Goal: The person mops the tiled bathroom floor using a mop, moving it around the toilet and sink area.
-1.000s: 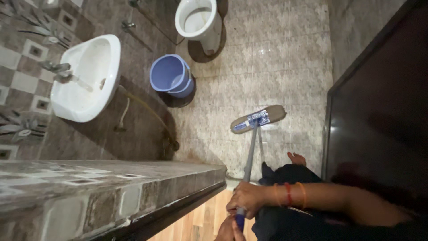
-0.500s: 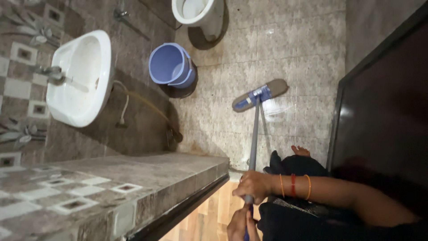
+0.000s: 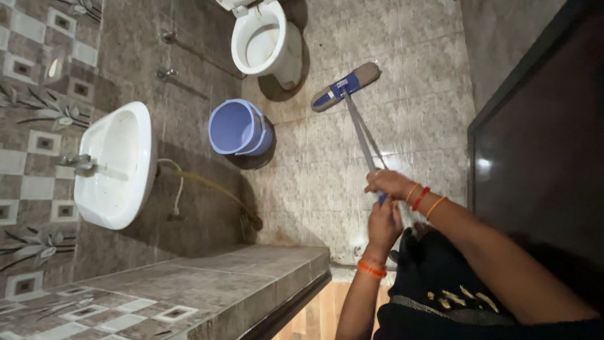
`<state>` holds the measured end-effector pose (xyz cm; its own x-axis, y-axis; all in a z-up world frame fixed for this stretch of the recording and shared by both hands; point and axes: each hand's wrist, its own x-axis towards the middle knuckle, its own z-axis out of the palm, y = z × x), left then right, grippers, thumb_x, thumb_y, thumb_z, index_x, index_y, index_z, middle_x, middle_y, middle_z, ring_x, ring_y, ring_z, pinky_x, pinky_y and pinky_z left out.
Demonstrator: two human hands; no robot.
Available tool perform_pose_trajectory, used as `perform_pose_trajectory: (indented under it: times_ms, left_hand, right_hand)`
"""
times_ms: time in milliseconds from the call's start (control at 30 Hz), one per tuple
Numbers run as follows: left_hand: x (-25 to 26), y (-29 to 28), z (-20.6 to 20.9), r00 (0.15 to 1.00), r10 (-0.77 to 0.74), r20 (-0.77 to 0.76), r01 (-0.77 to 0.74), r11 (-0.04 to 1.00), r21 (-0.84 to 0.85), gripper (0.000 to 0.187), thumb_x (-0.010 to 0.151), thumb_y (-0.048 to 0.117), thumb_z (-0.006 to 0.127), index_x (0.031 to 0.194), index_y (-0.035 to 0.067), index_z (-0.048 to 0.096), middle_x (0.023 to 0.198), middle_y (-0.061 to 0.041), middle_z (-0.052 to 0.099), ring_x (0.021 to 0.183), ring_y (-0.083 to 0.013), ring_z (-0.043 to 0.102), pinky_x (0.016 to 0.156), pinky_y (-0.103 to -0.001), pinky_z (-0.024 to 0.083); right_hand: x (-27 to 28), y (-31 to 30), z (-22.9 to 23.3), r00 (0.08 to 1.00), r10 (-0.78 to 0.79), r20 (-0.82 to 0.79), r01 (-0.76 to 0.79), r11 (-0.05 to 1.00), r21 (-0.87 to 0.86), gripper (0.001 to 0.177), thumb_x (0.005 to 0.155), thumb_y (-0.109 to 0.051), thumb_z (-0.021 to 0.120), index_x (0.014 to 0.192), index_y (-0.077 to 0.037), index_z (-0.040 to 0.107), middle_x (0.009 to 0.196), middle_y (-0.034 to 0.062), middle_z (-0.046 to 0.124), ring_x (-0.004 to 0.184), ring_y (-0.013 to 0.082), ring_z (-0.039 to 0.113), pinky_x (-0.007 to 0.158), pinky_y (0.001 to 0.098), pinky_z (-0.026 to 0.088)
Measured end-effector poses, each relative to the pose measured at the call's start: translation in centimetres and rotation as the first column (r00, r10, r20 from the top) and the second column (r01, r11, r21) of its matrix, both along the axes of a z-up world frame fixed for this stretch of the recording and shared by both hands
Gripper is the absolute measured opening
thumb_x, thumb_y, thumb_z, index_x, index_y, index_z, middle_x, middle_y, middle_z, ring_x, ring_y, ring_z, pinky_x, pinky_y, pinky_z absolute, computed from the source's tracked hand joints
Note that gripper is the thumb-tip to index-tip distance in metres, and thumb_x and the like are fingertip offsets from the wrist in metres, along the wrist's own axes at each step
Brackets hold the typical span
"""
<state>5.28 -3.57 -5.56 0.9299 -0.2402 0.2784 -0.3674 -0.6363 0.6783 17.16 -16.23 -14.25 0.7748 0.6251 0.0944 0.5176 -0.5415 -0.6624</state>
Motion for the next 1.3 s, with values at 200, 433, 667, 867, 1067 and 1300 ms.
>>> perform_pose_trajectory:
  times_ms: [200,433,667,867,1067,1300]
  left_hand:
    - [0.6,-3.3,0.2,1.000,0.007,-0.001,-0.006,0.998,0.060,0.030,0.101,0.022,0.065,0.123,0.002,0.068,0.091,-0.029,0.064,0.071,-0.0453,0.067,0.060,-0.051,0.055]
    - [-9.1,5.6,6.7,0.971,-0.132,-0.197,0.157,0.981,0.114,0.038,0.100,0.018,0.062,0.134,0.003,0.062,0.104,-0.030,0.067,0.078,-0.0478,0.069,0.065,-0.051,0.058]
    - [-21.4,17.3,11.3,0.943,-0.026,-0.333,0.071,0.990,0.123,0.043,0.092,0.015,0.066,0.135,0.008,0.065,0.116,-0.024,0.070,0.087,-0.0436,0.072,0.073,-0.048,0.059]
    - [-29.0,24.8,8.8,0.879,0.043,-0.475,0.080,0.969,0.235,0.054,0.073,0.014,0.073,0.126,0.020,0.072,0.109,-0.017,0.072,0.076,-0.0362,0.077,0.066,-0.045,0.062]
    - [-30.2,24.1,2.8,0.930,0.134,-0.341,0.016,0.914,0.404,0.058,0.072,0.011,0.073,0.130,0.017,0.070,0.095,-0.013,0.069,0.065,-0.0327,0.074,0.055,-0.046,0.060]
    - [-22.8,19.7,9.9,0.893,0.132,-0.431,0.014,0.948,0.319,0.055,0.073,0.014,0.078,0.127,0.009,0.068,0.098,-0.017,0.071,0.073,-0.0363,0.074,0.063,-0.048,0.060]
  right_hand:
    - [0.8,-3.9,-0.5,0.999,0.013,-0.049,-0.009,0.997,0.078,0.022,0.092,-0.019,0.057,0.106,-0.017,0.075,0.091,0.0041,0.067,0.091,0.0246,0.066,0.091,0.0375,0.048]
    - [-9.5,4.3,-1.4,0.965,0.007,0.261,-0.033,0.995,0.093,0.017,0.091,-0.023,0.063,0.083,-0.012,0.072,0.086,0.0093,0.069,0.084,0.0306,0.066,0.074,0.0424,0.053]
    - [-21.5,13.8,7.8,0.931,0.258,0.259,-0.246,0.966,-0.079,0.024,0.058,-0.026,0.078,0.069,-0.008,0.069,0.074,0.0132,0.068,0.074,0.0332,0.070,0.063,0.0452,0.056]
    - [-27.2,18.4,13.0,0.902,0.398,0.166,-0.387,0.917,-0.091,0.030,0.080,-0.035,0.079,0.083,-0.007,0.068,0.072,0.0091,0.065,0.061,0.0309,0.068,0.054,0.0446,0.053]
    - [-27.0,17.3,14.8,0.891,0.442,0.102,-0.436,0.897,-0.079,0.035,0.070,-0.034,0.080,0.084,-0.006,0.066,0.074,0.0114,0.067,0.065,0.0331,0.069,0.057,0.0449,0.053]
    - [-20.5,14.5,15.0,0.876,0.482,0.030,-0.480,0.876,-0.051,0.035,0.066,-0.031,0.079,0.084,-0.005,0.065,0.074,0.0121,0.068,0.068,0.0333,0.069,0.059,0.0455,0.053]
